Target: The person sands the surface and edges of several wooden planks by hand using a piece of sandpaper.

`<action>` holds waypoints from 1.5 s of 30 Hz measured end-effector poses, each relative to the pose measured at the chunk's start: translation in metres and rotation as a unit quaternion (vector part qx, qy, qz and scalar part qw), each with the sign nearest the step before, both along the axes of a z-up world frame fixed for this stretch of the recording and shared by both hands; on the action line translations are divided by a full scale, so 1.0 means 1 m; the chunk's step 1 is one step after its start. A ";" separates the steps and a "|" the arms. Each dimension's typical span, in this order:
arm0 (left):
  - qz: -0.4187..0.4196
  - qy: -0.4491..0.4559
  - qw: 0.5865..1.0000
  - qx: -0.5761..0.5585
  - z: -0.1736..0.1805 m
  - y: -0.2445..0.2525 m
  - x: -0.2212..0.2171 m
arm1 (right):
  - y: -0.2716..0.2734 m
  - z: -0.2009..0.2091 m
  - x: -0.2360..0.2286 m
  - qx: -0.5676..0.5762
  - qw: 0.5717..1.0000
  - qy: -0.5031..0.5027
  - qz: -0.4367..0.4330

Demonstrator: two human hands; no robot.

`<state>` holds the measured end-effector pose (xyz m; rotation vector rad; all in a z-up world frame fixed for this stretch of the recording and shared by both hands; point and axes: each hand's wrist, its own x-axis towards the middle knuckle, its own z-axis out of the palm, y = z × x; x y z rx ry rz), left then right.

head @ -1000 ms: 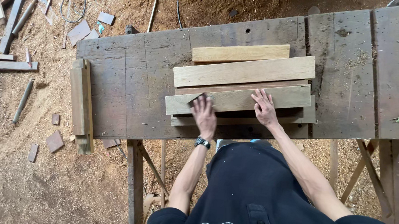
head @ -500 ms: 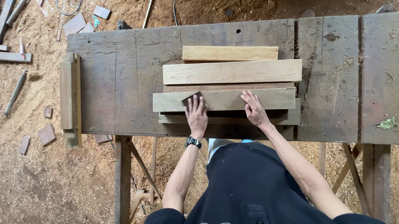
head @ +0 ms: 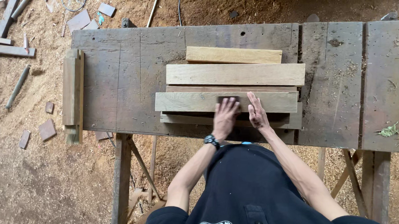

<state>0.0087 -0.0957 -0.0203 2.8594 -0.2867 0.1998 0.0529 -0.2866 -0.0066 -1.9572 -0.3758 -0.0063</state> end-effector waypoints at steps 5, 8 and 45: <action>0.106 0.010 0.990 -0.096 -0.003 0.078 0.000 | 0.003 0.005 -0.007 -0.011 1.000 0.015 -0.012; 0.118 -0.058 0.990 -0.059 -0.007 0.056 0.006 | 0.005 0.007 -0.002 -0.015 1.000 0.012 -0.021; -0.118 0.161 0.954 -0.222 0.041 0.106 0.019 | 0.057 0.026 -0.020 -0.342 0.933 -0.088 0.066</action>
